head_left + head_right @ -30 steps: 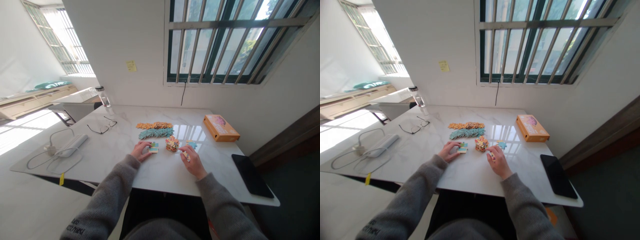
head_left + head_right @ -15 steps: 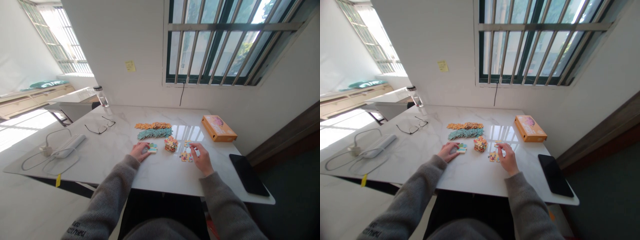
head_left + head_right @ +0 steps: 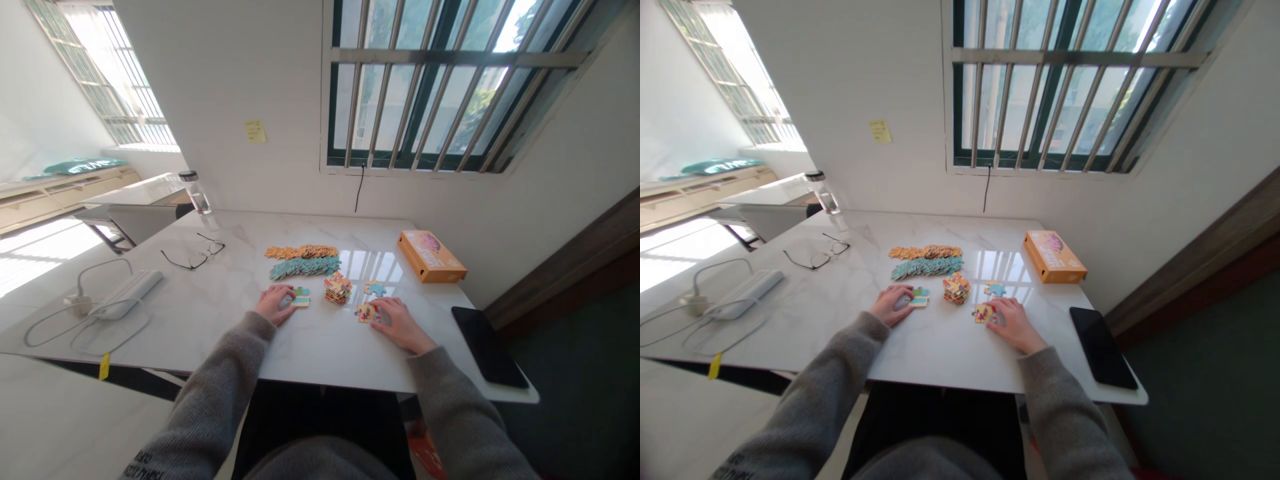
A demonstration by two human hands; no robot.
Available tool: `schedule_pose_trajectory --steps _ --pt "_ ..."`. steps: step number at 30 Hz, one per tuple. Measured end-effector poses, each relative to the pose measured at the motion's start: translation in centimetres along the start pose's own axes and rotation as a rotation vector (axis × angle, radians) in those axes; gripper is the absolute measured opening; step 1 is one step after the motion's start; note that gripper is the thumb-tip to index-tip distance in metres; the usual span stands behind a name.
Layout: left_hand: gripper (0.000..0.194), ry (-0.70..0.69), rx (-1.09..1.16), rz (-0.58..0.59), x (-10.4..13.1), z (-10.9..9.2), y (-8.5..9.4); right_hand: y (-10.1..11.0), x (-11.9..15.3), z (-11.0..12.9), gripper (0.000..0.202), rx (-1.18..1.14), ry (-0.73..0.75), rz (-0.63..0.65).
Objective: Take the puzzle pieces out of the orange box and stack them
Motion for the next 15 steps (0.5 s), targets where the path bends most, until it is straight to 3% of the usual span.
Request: schedule_pose_trajectory --steps 3,9,15 --pt "0.024 0.009 0.004 -0.002 0.0 -0.1 0.1 -0.6 0.2 -0.4 0.041 0.044 -0.063 0.063" --pt "0.023 -0.002 0.001 -0.023 0.1 0.0 0.0 -0.7 0.1 -0.9 0.064 -0.088 -0.135 0.012" --pt "0.026 -0.01 -0.003 -0.018 0.1 0.1 0.0 -0.1 -0.5 -1.5 0.033 -0.209 -0.212 -0.06"
Point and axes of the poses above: each hand's wrist, its own x-axis away from the middle knuckle, its own y-axis out of the back of the hand, z = x × y, the point moved 4 cm from there along -x, towards the middle knuckle, and after that the axes turned 15 degrees about -y, right-handed, at the moved point
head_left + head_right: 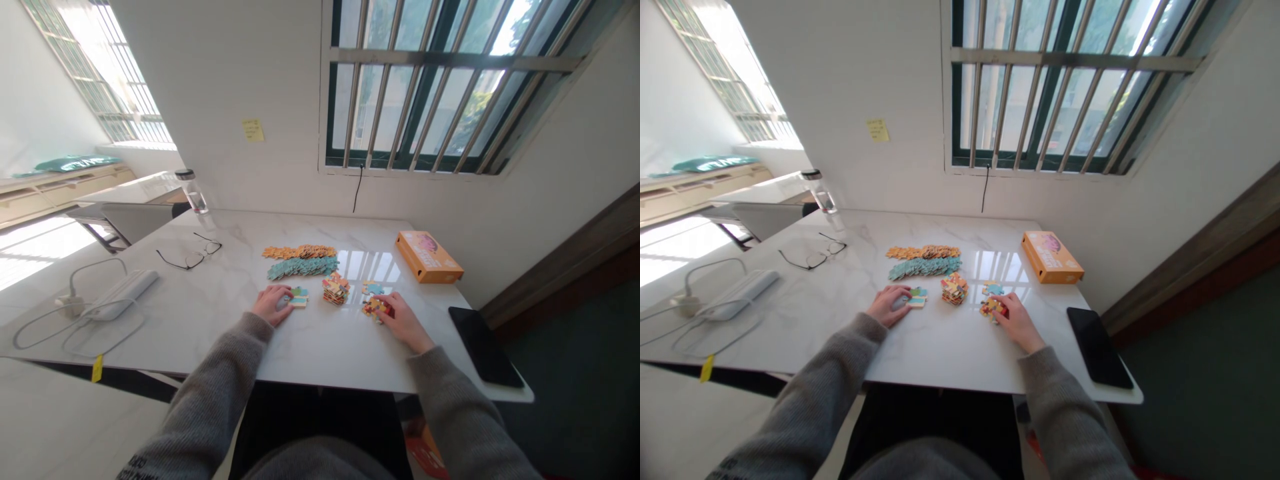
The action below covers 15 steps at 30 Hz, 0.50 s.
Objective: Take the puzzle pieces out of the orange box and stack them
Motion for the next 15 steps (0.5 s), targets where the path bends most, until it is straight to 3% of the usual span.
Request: schedule_pose_trajectory --steps 5,8,15 --pt "0.026 0.001 -0.002 -0.007 0.0 0.0 0.0 0.4 -2.2 -0.7 0.033 -0.274 -0.099 0.001" --pt "0.025 -0.005 -0.001 -0.019 0.0 -0.1 0.1 0.8 -4.4 -1.1 0.033 -0.37 -0.148 -0.079" --pt "0.025 -0.005 0.007 -0.021 0.0 -0.1 0.1 0.5 -7.3 -1.4 0.028 -0.164 -0.018 -0.24"
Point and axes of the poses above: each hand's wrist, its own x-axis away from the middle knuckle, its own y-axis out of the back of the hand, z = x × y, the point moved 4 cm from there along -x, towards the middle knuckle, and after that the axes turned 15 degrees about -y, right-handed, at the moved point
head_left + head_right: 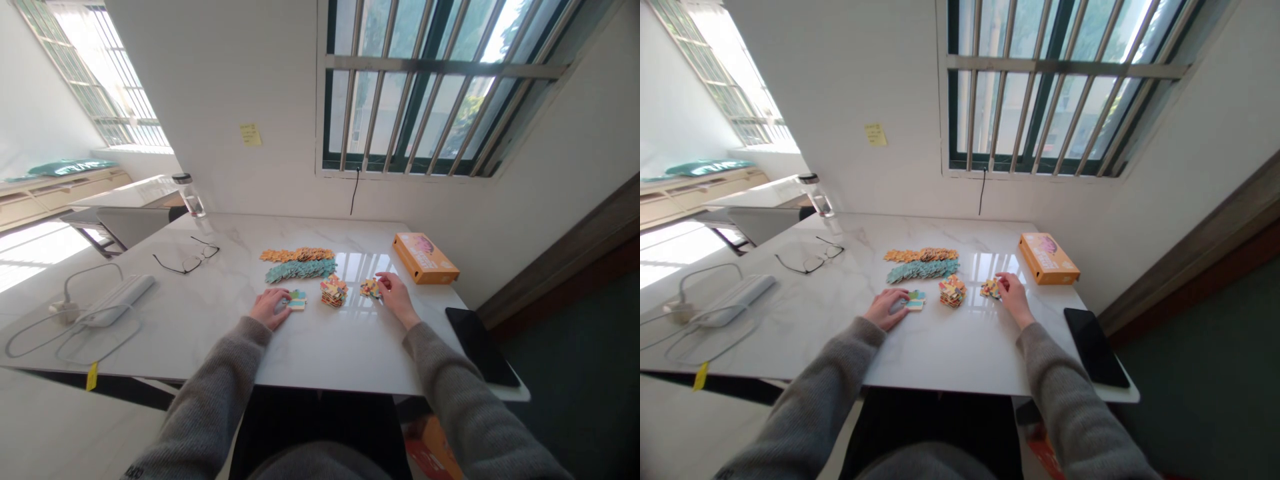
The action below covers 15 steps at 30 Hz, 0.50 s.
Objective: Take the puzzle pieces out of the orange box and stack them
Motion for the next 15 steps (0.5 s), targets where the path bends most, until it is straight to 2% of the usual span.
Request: schedule_pose_trajectory --steps 4,9,12,15 --pt "0.026 -0.004 0.003 0.007 0.0 0.0 0.0 -0.6 0.0 0.0 0.027 0.222 0.108 -0.026" --pt "0.026 0.003 0.0 0.004 0.0 -0.2 0.2 -1.2 0.8 0.2 0.037 0.492 0.143 -0.003" --pt "0.026 -0.001 -0.004 -0.002 0.0 -0.3 0.2 -1.6 1.8 0.8 0.046 0.613 0.186 0.052" --pt "0.026 -0.003 -0.009 -0.008 0.0 -0.3 0.2 -2.3 2.7 1.5 0.042 0.687 0.271 0.161"
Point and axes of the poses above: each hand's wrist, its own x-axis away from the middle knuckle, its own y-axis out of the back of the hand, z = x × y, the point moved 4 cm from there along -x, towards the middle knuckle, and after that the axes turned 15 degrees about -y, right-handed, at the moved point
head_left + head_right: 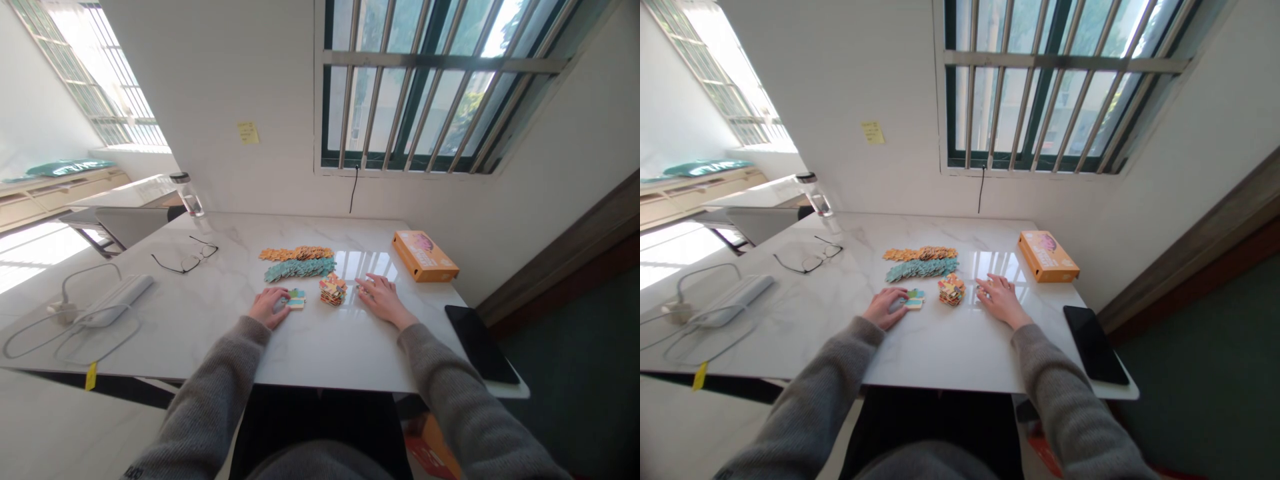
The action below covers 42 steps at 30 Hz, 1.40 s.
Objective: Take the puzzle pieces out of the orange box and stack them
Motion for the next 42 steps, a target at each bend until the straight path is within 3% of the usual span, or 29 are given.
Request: schedule_pose_trajectory --steps 3,12,15,22,25,29,36,42 --pt "0.029 -0.006 -0.003 0.003 0.0 0.2 -0.2 -0.1 0.3 0.4 0.036 0.011 0.042 0.031" --pt "0.029 -0.004 -0.003 0.009 0.0 0.6 -0.5 0.5 0.6 -0.9 0.03 -0.094 -0.018 -0.078" --pt "0.031 -0.001 -0.012 0.015 0.0 0.4 -0.4 1.4 0.7 1.1 0.032 -0.146 -0.02 -0.184" --pt "0.033 -0.004 -0.005 0.019 0.0 0.5 -0.5 1.8 1.8 9.9 0.027 -0.202 0.045 -0.257" --pt "0.03 -0.018 0.003 -0.019 0.1 0.7 -0.5 1.3 1.9 11.2 0.028 -0.183 0.021 -0.284" --pt "0.029 -0.077 0.012 -0.104 0.1 0.3 0.0 0.3 1.4 10.7 0.022 -0.241 -0.013 -0.249" --pt "0.022 -0.165 0.044 -0.238 -0.8 -2.9 0.9 -0.5 0.7 9.4 0.01 -0.493 -0.044 -0.234" --pt "0.022 -0.271 0.102 -0.205 -4.2 -6.8 -0.7 -0.1 0.6 8.8 0.014 -0.531 -0.031 -0.197"
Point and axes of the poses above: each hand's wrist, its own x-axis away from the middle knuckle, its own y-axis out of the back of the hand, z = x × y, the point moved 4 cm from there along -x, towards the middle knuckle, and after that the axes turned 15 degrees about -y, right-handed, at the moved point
